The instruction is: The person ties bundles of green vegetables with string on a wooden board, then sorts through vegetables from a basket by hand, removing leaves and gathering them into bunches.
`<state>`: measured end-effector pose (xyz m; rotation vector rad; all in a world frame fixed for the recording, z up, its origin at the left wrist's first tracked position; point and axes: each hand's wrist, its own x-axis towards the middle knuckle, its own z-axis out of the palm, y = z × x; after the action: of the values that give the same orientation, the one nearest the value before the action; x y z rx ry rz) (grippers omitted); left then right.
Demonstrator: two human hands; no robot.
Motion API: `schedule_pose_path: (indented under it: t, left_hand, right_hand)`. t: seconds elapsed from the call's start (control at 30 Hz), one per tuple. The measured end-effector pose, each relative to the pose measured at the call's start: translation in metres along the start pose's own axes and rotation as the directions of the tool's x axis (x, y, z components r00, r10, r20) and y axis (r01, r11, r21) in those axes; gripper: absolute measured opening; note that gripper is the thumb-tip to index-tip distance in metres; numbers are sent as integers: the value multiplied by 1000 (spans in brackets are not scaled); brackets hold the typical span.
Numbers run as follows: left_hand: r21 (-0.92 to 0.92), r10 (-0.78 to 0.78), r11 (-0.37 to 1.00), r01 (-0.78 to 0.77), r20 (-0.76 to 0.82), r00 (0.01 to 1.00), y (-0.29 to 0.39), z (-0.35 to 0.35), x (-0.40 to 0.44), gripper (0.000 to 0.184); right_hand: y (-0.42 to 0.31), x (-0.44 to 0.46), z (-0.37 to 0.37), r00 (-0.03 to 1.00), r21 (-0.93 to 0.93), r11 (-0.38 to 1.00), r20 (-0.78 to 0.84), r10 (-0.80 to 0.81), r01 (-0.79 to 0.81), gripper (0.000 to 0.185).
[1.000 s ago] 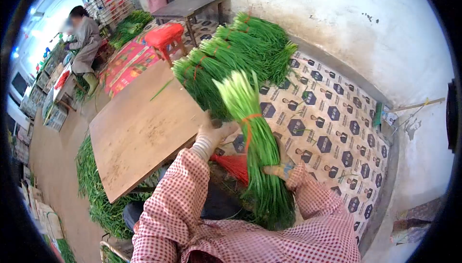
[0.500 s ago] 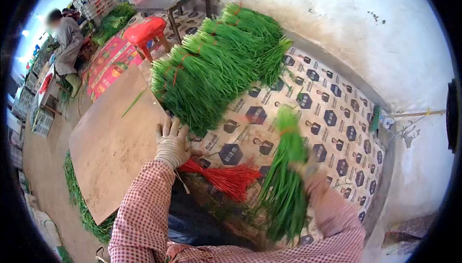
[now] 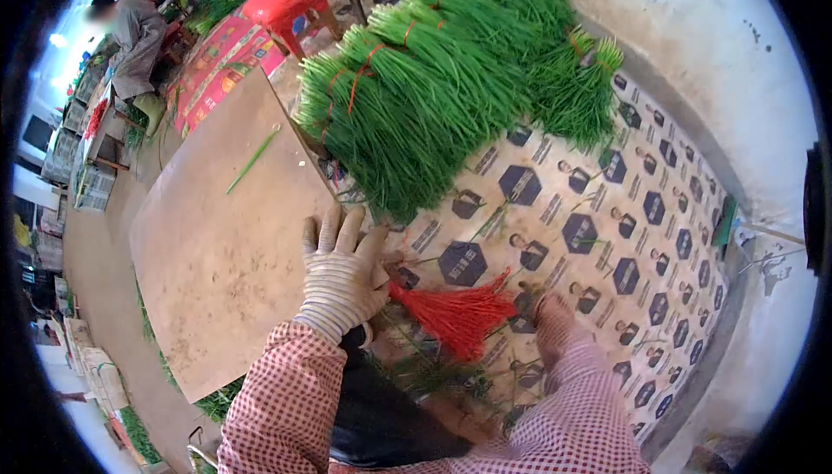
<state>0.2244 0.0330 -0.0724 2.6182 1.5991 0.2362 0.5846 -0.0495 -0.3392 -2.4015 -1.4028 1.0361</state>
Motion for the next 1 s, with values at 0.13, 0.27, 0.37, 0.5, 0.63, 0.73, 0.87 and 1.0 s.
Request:
schedule_pose_path:
  t: [0.13,0.27,0.37,0.5,0.63,0.73,0.87,1.0]
  left_hand:
    - [57,24,998,-24,-2,1000,0,2,0,60]
    - [14,12,1000,-12,22,1000,1,-2,1,61]
    - [2,12,1000,-12,7,1000,1,-2,3,61]
    - [21,-4,1000,4,22,1000,-1,0,2,59]
    - [28,30,999,-31,58,998,-4,-4,3,58]
    - [60,46,997,-50,68,997,-9,10,4,55]
    - [-96,61,995,-33,303,951,0,-11,15,60]
    - [-350,59,936,-40,43,997,-8,4,0,70]
  right_hand:
    - [15,-40,95,975,-36,988,157,154,-150,77]
    - [16,-47,108,968,37,976,145,206,-214,74]
    - [3,-52,84,978,210,957,107,180,-199,73]
    - [-43,-62,35,995,479,873,62,76,-97,71]
    - [-111,-82,-11,996,625,779,30,-88,50,68]
    - [-174,-94,-20,959,648,743,69,-276,167,67]
    - [-259,-100,-16,882,630,735,163,-441,251,65]
    - [-328,-117,5,805,585,747,251,-538,316,62]
